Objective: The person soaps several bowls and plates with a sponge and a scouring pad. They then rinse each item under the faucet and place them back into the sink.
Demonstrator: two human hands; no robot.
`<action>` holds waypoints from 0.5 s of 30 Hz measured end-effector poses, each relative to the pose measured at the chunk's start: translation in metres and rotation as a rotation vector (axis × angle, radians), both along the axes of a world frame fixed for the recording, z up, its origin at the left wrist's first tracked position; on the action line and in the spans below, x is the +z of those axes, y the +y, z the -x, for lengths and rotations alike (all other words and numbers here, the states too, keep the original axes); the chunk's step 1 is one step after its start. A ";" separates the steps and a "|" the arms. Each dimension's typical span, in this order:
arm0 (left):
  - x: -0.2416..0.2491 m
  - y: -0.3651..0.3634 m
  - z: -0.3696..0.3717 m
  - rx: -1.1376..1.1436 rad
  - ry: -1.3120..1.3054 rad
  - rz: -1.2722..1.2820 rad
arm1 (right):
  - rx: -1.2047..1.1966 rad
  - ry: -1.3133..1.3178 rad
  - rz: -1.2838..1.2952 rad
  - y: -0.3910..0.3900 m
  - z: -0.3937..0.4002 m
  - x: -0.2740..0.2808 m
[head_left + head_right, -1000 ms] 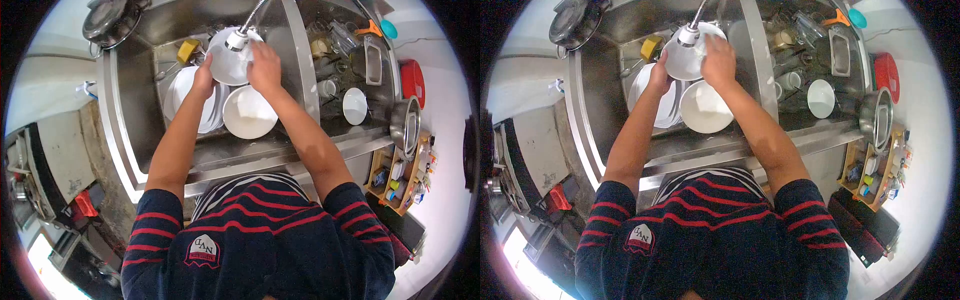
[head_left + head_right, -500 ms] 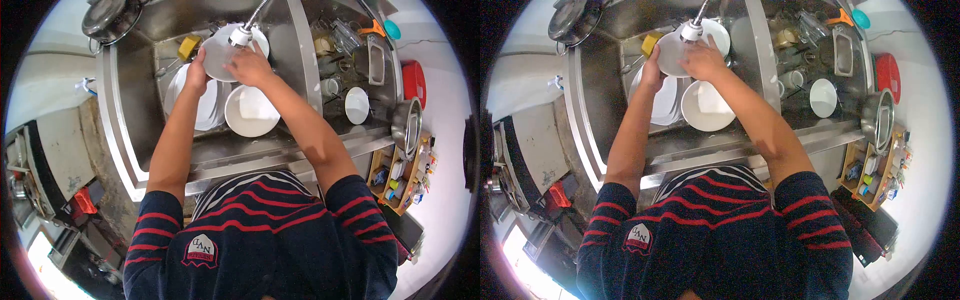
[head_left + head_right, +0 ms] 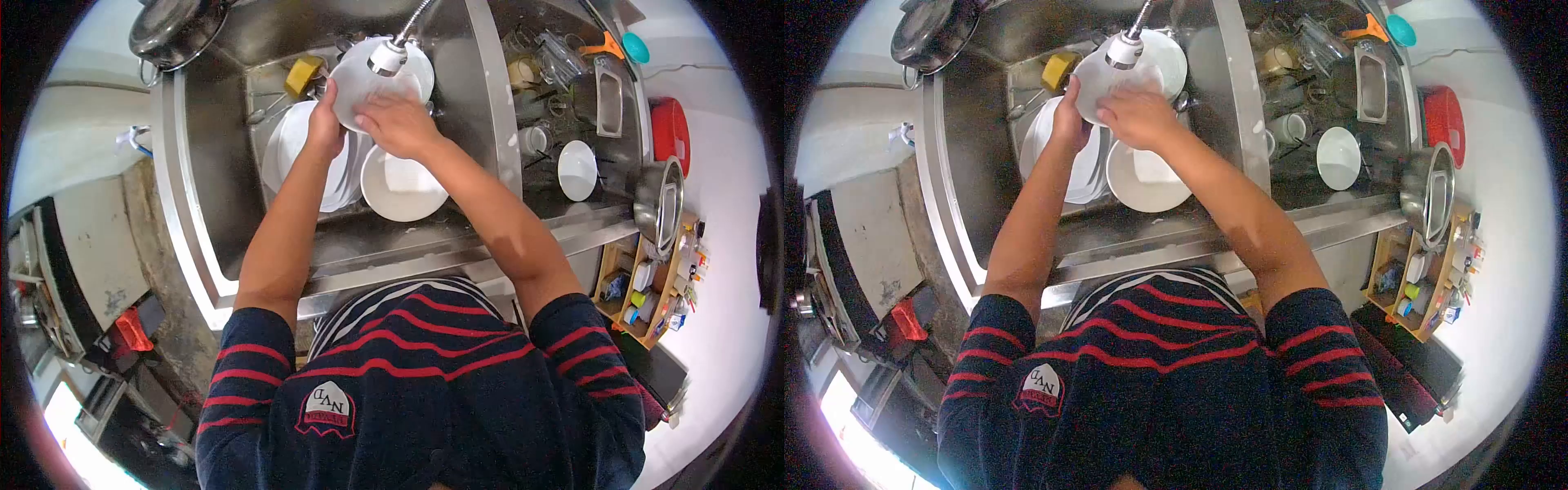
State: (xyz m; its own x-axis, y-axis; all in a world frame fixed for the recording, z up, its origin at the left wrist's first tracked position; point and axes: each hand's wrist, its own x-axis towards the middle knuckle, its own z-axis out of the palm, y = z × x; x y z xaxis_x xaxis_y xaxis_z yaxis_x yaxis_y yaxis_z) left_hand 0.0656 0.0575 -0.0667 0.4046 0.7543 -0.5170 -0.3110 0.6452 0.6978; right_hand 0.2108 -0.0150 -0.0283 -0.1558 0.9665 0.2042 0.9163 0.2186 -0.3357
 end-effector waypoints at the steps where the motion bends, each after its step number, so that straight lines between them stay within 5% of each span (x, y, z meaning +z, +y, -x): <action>1: -0.004 0.000 0.001 -0.019 -0.066 -0.020 | 0.156 0.214 0.217 -0.001 0.003 0.007; 5: -0.001 0.002 0.001 -0.005 -0.087 0.041 | -0.028 -0.021 0.131 0.001 -0.010 0.007; 8: 0.001 0.005 -0.004 -0.035 -0.103 0.026 | 0.135 0.096 0.029 -0.009 -0.006 0.021; 15: 0.002 0.021 -0.019 -0.107 -0.102 0.054 | 0.061 0.112 0.044 -0.004 -0.018 0.007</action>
State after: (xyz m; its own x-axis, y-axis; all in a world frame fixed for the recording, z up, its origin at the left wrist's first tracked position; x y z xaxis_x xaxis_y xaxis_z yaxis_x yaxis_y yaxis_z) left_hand 0.0849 0.0783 -0.0651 0.5336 0.6762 -0.5078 -0.3058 0.7142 0.6297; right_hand 0.2287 -0.0193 -0.0212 -0.1928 0.9644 0.1811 0.8581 0.2552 -0.4456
